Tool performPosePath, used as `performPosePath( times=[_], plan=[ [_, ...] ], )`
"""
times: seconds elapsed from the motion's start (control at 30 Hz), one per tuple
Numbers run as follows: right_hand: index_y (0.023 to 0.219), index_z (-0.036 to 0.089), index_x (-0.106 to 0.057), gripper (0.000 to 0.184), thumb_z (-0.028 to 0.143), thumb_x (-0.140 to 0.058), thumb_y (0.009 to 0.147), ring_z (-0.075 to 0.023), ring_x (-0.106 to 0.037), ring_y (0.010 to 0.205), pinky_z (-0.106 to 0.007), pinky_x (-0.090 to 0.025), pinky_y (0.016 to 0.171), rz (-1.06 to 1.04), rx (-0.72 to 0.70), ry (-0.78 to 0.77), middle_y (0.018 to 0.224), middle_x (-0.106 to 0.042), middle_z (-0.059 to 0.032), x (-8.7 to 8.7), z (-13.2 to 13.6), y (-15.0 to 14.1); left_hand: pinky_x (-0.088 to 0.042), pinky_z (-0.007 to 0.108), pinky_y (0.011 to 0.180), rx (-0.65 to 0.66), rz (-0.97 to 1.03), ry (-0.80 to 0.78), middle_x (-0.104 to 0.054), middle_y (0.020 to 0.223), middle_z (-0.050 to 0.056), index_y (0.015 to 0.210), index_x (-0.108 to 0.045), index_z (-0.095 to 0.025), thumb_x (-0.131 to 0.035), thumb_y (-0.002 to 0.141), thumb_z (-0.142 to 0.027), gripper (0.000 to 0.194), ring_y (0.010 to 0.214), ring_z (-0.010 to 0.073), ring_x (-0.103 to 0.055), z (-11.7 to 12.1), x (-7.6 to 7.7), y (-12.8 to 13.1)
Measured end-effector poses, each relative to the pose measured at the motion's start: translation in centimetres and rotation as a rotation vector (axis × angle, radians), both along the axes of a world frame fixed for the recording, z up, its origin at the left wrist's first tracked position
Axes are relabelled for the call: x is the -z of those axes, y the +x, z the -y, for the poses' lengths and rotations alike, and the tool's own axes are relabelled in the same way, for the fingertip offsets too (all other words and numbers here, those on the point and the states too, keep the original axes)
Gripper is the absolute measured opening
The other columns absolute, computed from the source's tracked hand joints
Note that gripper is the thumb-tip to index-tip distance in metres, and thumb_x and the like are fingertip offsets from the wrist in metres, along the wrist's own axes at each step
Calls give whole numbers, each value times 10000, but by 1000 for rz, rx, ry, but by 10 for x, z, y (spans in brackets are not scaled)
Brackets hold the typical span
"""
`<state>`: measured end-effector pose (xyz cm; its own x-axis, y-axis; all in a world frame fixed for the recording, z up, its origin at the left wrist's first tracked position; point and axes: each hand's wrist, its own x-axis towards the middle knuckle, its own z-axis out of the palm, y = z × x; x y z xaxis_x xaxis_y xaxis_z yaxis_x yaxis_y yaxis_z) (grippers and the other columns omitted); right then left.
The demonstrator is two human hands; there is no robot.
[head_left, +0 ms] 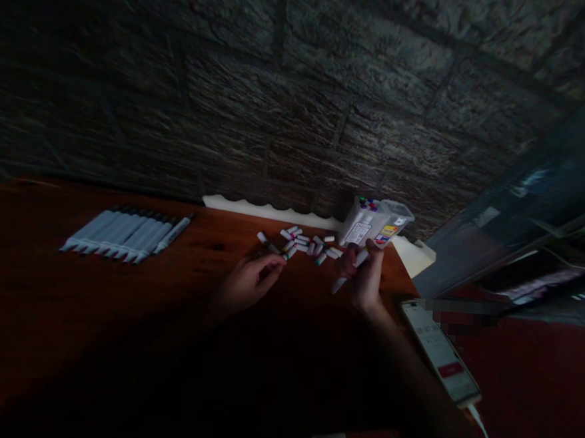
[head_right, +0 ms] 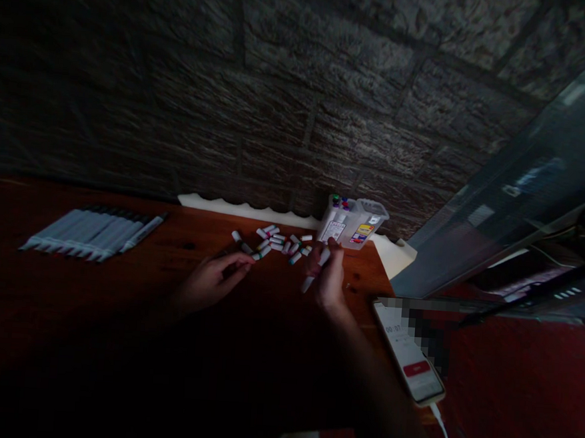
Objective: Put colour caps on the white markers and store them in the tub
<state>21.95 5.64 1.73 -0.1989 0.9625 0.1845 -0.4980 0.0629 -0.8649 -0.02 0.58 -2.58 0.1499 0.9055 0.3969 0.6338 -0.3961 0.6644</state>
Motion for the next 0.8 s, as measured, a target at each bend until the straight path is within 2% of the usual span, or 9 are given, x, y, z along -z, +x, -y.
performPosePath(
  times=[0.2,0.3,0.43,0.53,0.63,0.7,0.8],
  plan=[
    [600,233,-421,392,557,-487,811,-74,-213,350,-216,-221,349,37,46,9,418,-261,89,3,2,-3,-482,257,668,-5,-23,-3,-711,837,12,985,-638,-218,-469,920,-309,203,717,153,-648,1,-2,1],
    [614,238,-404,402,575,-466,823,-74,-213,345,-219,-223,341,51,57,13,438,-256,90,4,1,-3,-478,262,683,3,-25,7,-711,850,13,995,-635,-219,-463,926,-314,209,738,156,-649,0,0,1],
    [659,236,-414,445,640,-449,841,-77,-216,365,-216,-244,353,50,150,25,455,-242,96,9,-6,-2,-477,266,702,9,-21,7,-706,852,10,1012,-632,-217,-464,927,-312,210,758,157,-651,-1,2,0],
    [702,231,-425,450,655,-479,841,-71,-277,401,-197,-251,369,119,178,35,518,-334,83,14,-11,2,-474,260,700,-1,-24,3,-707,855,11,1002,-636,-211,-473,923,-302,203,754,155,-652,0,1,0],
    [776,232,-473,355,569,-565,837,-66,-362,455,-186,-281,392,153,194,71,619,-441,66,18,-14,5,-473,251,685,-5,-16,6,-706,850,15,993,-638,-207,-480,918,-303,199,751,153,-650,0,0,1],
    [884,245,-533,274,477,-654,803,-72,-428,513,-190,-348,445,177,199,105,682,-501,62,19,-16,6,-473,246,678,1,-10,4,-708,850,13,996,-635,-210,-477,919,-303,199,748,151,-650,0,0,1],
    [1019,248,-601,306,413,-696,780,-99,-533,653,-224,-452,595,288,150,152,816,-598,27,19,-15,6,-477,248,701,0,-5,-7,-711,872,15,1004,-633,-213,-474,922,-302,200,777,153,-654,-1,2,0]
  ],
)
